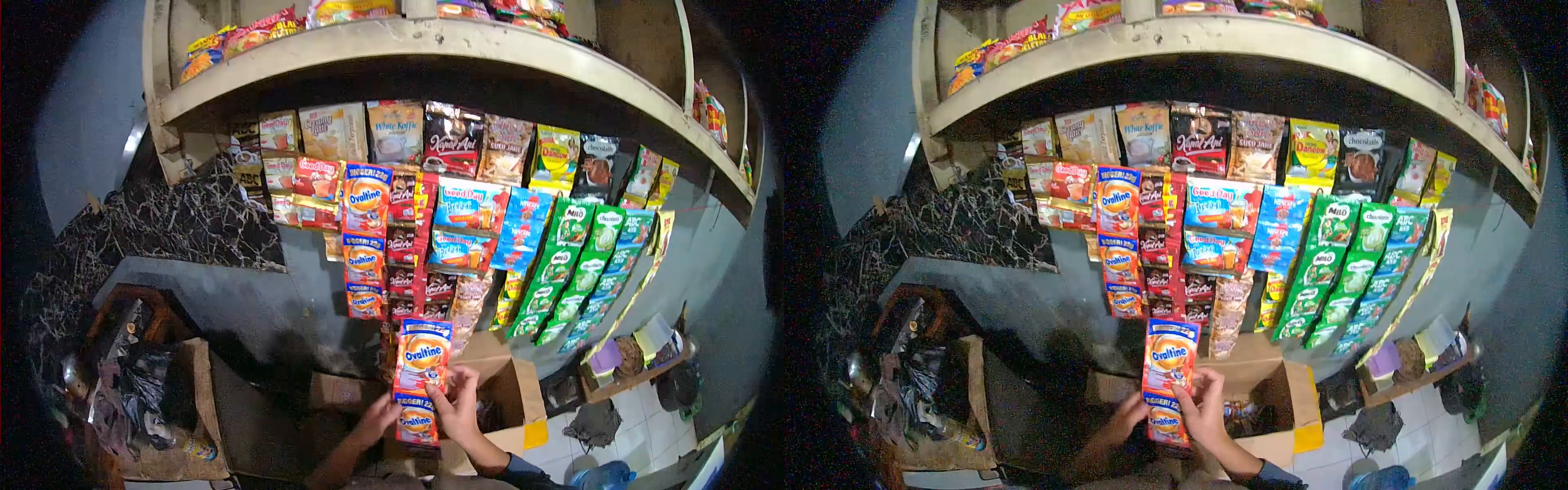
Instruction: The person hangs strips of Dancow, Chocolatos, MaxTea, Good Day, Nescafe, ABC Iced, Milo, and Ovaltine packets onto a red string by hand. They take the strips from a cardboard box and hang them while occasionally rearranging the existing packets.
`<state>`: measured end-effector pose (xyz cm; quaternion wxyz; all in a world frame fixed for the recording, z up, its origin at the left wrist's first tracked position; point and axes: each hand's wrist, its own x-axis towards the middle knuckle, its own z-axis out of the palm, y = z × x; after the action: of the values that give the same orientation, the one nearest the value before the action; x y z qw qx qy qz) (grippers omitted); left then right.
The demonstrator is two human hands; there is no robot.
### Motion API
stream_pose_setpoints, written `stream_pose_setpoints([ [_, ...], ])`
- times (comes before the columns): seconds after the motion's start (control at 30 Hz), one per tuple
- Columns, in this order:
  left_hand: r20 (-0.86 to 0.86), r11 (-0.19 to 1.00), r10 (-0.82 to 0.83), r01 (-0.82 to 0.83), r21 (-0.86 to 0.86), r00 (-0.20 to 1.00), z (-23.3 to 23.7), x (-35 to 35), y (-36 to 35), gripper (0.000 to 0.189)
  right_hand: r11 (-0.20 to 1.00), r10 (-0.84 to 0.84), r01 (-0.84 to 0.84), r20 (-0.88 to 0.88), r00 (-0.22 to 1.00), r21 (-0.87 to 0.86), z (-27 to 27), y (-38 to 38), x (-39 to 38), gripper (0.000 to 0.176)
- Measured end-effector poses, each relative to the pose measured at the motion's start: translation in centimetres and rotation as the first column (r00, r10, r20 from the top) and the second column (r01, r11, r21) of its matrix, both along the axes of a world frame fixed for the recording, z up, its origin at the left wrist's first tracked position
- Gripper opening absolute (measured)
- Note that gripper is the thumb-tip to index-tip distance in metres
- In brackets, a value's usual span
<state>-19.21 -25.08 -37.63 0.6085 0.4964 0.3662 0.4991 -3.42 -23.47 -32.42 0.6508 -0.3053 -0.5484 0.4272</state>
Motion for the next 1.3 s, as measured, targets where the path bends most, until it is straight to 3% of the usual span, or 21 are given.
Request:
stream_pose_setpoints([
  [0.03,-0.035,0.996,-0.033,0.03,-0.09,0.999,-1.0,0.4,-0.4,0.033,1.0,0.013,-0.013,0.007,1.0,0.022,-0.6,0.5,0.4,0.038],
  [0.07,-0.063,0.982,-0.064,0.052,-0.179,0.996,-2.1,0.9,-0.6,0.028,0.998,-0.021,0.009,0.184,0.983,0.064,-1.5,1.0,1.0,0.03],
  [0.1,-0.061,0.988,-0.042,0.032,-0.154,0.997,-2.2,1.3,-0.8,0.028,0.993,-0.065,0.026,0.346,0.936,0.117,-1.8,1.9,1.3,0.022],
  [0.17,-0.061,0.981,0.144,-0.151,-0.122,0.988,-1.4,1.7,-2.0,0.025,0.983,-0.05,-0.014,0.341,0.939,0.184,0.9,2.3,0.7,0.014],
  [0.23,-0.058,0.971,0.23,-0.233,-0.057,0.972,-2.0,0.3,-1.8,0.023,0.971,0.03,-0.126,0.42,0.907,0.204,2.1,2.6,0.1,0.027],
  [0.27,-0.062,0.958,0.287,-0.284,0.047,0.956,-2.7,-1.2,-1.1,0.024,0.928,0.043,-0.217,0.492,0.87,0.303,3.2,3.3,0.4,0.04],
  [0.3,-0.06,0.933,0.341,-0.329,0.146,0.938,-1.8,-2.2,-1.4,0.025,0.924,0.102,-0.285,0.553,0.827,0.256,4.8,3.7,0.2,0.051],
  [0.37,-0.064,0.941,0.338,-0.337,0.028,0.939,2.3,-4.7,-1.9,0.026,0.805,-0.104,-0.331,0.666,0.739,0.493,7.6,5.3,-1.3,0.049],
  [0.43,-0.187,0.945,0.325,-0.312,0.096,0.927,5.4,-7.3,-1.6,0.026,0.72,-0.24,-0.398,0.742,0.626,0.569,10.4,6.6,-3.1,0.045],
  [0.53,-0.095,0.911,0.403,-0.389,0.137,0.91,9.0,-10.4,-0.3,0.026,0.497,-0.39,-0.381,0.593,0.705,0.78,15.5,8.4,-7.2,0.038],
  [0.6,-0.007,0.817,0.496,-0.464,0.344,0.868,13.4,-12.1,1.3,0.025,0.387,-0.481,-0.331,0.495,0.724,0.861,19.1,10.3,-10.1,0.034],
  [0.63,0.211,0.806,0.449,-0.495,0.325,0.868,15.9,-12.3,1.8,0.028,0.342,-0.53,-0.3,0.446,0.721,0.891,20.8,11.5,-11.5,0.031],
  [0.7,0.092,0.787,0.393,-0.386,0.481,0.915,20.0,-15.5,3.5,0.038,0.358,-0.494,-0.209,0.374,0.784,0.91,23.7,13.9,-14.6,0.027],
  [0.73,0.124,0.759,0.43,-0.432,0.487,0.894,21.9,-16.0,4.0,0.04,0.371,-0.499,-0.176,0.355,0.79,0.912,25.1,14.9,-15.7,0.024],
  [0.83,0.164,0.748,0.326,-0.36,0.558,0.931,25.9,-18.7,6.9,0.041,0.424,-0.513,-0.098,0.328,0.793,0.9,27.2,17.5,-18.2,0.018],
  [0.9,0.124,0.716,0.357,-0.357,0.6,0.926,27.8,-19.3,8.0,0.038,0.465,-0.522,-0.053,0.322,0.79,0.884,27.9,18.5,-18.9,0.016],
  [1.0,0.017,0.719,0.368,-0.296,0.629,0.93,29.7,-19.8,9.4,0.036,0.665,-0.552,0.022,0.472,0.687,0.746,29.1,18.7,-19.3,0.023],
  [1.13,0.063,0.731,0.335,-0.301,0.613,0.94,31.2,-19.5,11.2,0.031,0.699,-0.571,0.062,0.505,0.647,0.712,29.3,20.7,-19.9,0.026],
  [1.2,0.07,0.745,0.338,-0.312,0.59,0.938,31.5,-19.3,12.8,0.03,0.743,-0.593,0.06,0.613,0.522,0.667,29.1,22.1,-20.1,0.027],
  [1.3,0.079,0.745,0.379,-0.354,0.566,0.922,31.7,-19.4,15.1,0.03,0.721,-0.599,0.036,0.596,0.535,0.692,28.2,22.5,-18.6,0.024],
])
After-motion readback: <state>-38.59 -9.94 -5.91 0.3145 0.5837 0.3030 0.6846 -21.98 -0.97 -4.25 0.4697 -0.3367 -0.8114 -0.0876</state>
